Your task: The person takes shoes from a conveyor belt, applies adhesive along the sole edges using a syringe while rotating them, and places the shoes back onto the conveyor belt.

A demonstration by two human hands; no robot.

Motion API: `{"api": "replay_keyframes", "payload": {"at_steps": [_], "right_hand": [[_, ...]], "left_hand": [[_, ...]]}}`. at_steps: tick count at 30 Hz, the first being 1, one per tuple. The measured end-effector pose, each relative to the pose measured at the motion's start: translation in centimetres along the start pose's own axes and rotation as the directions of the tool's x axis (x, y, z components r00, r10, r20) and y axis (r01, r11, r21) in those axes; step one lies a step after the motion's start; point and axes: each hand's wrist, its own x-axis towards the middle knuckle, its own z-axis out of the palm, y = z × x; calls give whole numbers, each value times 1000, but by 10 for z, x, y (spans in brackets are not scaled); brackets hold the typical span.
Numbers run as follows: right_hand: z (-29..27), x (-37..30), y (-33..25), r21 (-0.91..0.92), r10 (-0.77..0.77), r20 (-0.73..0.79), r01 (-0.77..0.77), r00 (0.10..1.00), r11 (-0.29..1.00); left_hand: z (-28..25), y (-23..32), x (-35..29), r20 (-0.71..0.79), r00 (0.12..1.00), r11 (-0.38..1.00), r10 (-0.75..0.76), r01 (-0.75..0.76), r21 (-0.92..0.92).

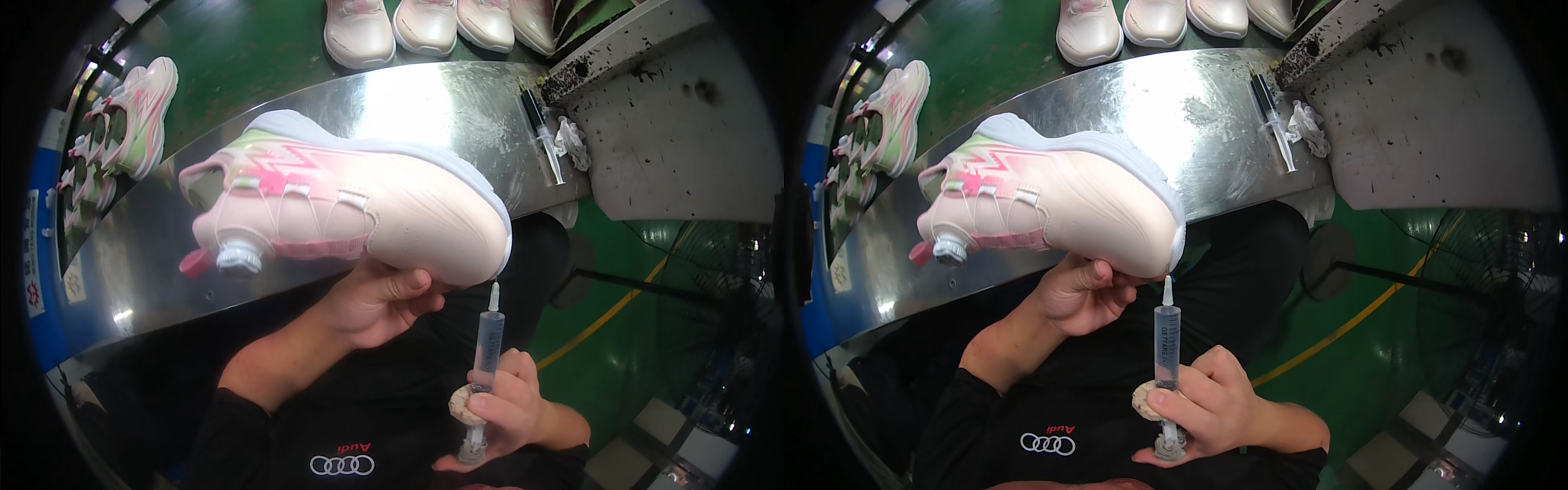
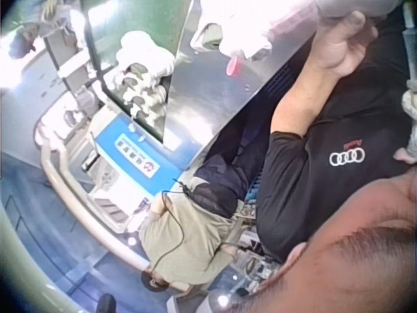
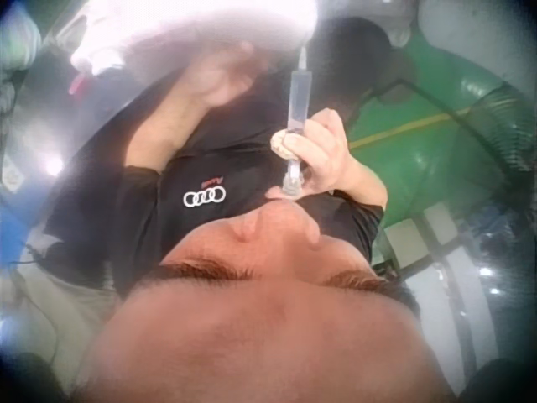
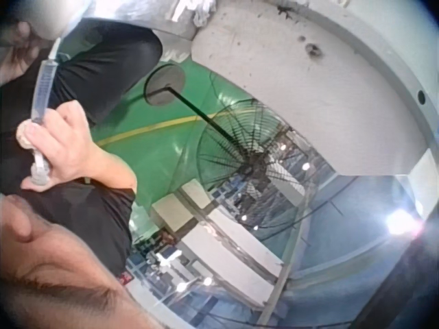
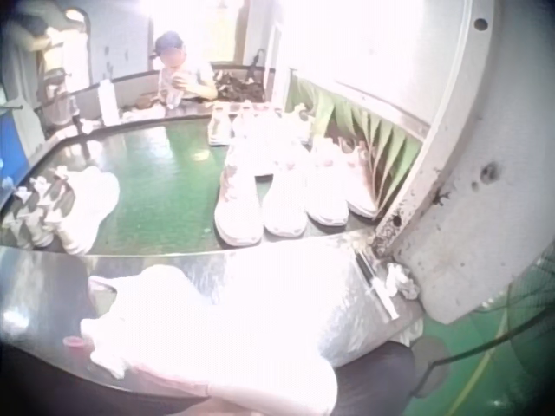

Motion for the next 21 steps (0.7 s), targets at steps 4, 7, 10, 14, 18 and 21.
{"api": "replay_keyframes", "payload": {"at_steps": [4,7,10,14,18,21], "right_hand": [[11,-3,3,-77,-37,-18,36,999,996],[14,-6,6,-126,-67,-8,65,998,990],[15,-6,7,-161,-65,-3,64,998,985],[16,-7,7,-181,-66,-11,63,998,981],[16,-1,5,-145,-76,1,76,997,987],[15,-17,9,-175,-207,-176,177,962,969]], "left_hand": [[-3,0,-4,-1,1000,997,-21,21,75],[-2,0,-4,-15,1000,996,-18,19,91],[0,0,-3,3,1000,995,-5,4,104],[-1,-1,0,21,1000,995,-7,5,101],[-1,2,-7,-51,999,995,2,3,101],[-8,-1,-8,-91,996,995,-26,35,97]]}}
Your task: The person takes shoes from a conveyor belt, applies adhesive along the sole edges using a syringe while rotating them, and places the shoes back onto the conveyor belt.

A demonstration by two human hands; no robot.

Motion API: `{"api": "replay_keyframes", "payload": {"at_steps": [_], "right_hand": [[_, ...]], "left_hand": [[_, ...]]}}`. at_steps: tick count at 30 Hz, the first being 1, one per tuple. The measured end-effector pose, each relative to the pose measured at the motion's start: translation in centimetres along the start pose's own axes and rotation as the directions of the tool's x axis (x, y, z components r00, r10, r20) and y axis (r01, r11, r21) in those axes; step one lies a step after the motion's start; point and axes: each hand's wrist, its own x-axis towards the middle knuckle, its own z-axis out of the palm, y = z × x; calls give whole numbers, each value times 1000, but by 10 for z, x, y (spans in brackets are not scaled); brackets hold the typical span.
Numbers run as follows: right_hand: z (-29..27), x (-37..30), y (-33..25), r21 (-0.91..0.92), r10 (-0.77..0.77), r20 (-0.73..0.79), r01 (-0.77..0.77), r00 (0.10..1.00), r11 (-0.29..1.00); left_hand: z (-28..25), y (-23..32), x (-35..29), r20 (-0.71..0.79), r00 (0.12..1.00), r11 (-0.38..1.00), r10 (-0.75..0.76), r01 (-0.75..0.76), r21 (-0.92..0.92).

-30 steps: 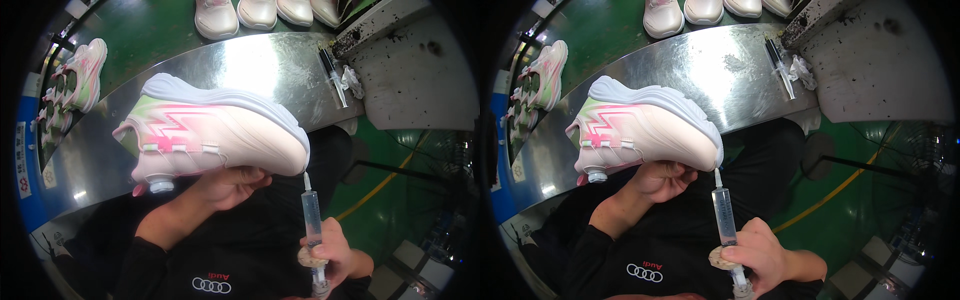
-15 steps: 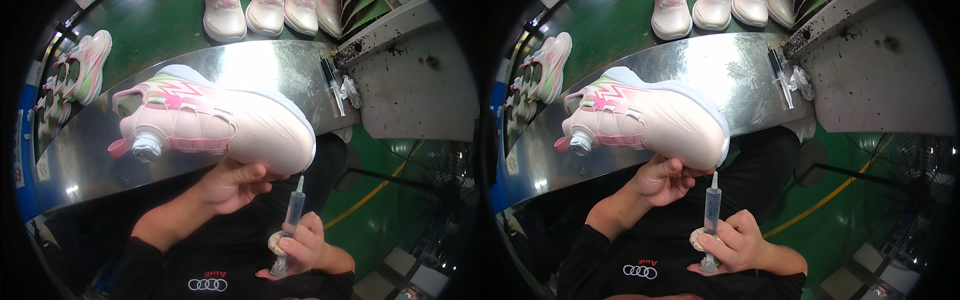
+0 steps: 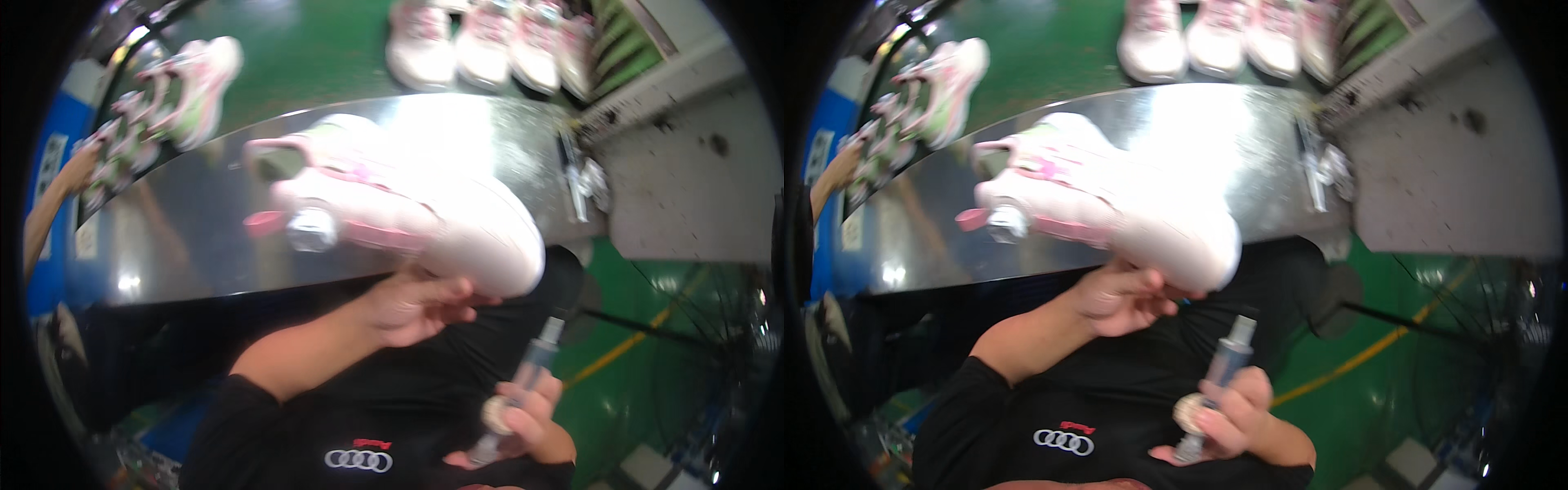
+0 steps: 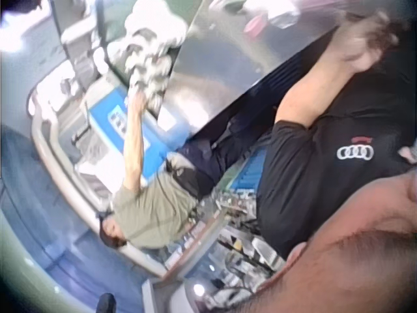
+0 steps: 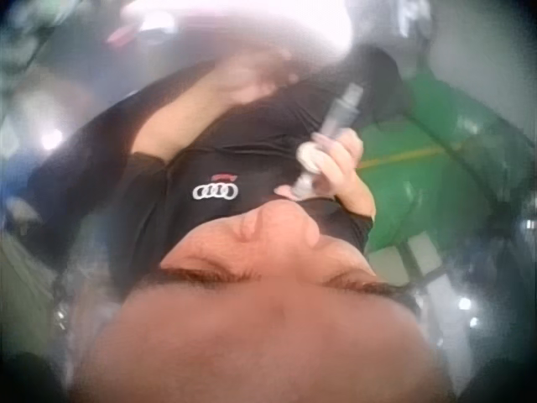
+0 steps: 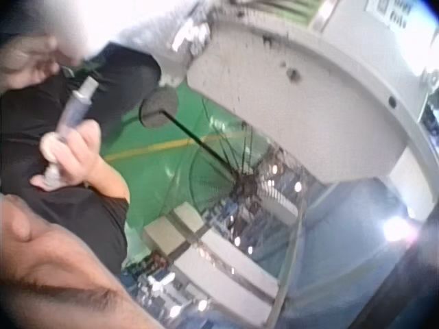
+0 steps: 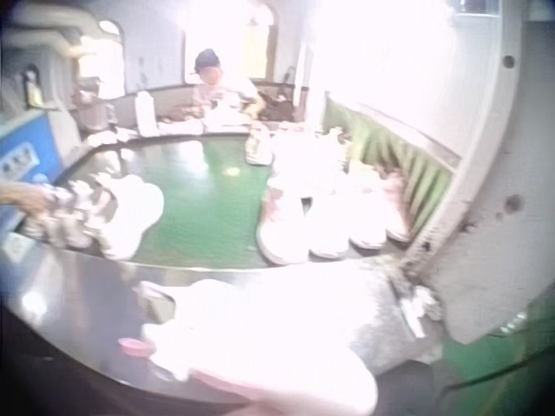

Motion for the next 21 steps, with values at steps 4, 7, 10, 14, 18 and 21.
{"api": "replay_keyframes", "payload": {"at_steps": [4,7,10,14,18,21], "right_hand": [[-18,6,48,-185,18,79,-3,997,983],[1,24,95,-178,41,135,-17,990,984],[16,40,133,-212,76,135,-46,988,976],[40,67,157,-197,33,78,-17,996,980],[53,69,162,-197,75,130,-49,989,979],[53,68,167,-213,93,90,-72,992,974]], "left_hand": [[-26,-8,-18,57,994,984,-92,99,-149],[-8,6,-88,-193,981,999,-12,4,-44],[-4,21,-116,-335,921,973,200,-147,179],[-7,51,-104,-305,885,898,352,-228,376],[-22,122,-37,-241,830,820,503,-370,437],[-35,169,9,-185,814,767,551,-407,495]]}}
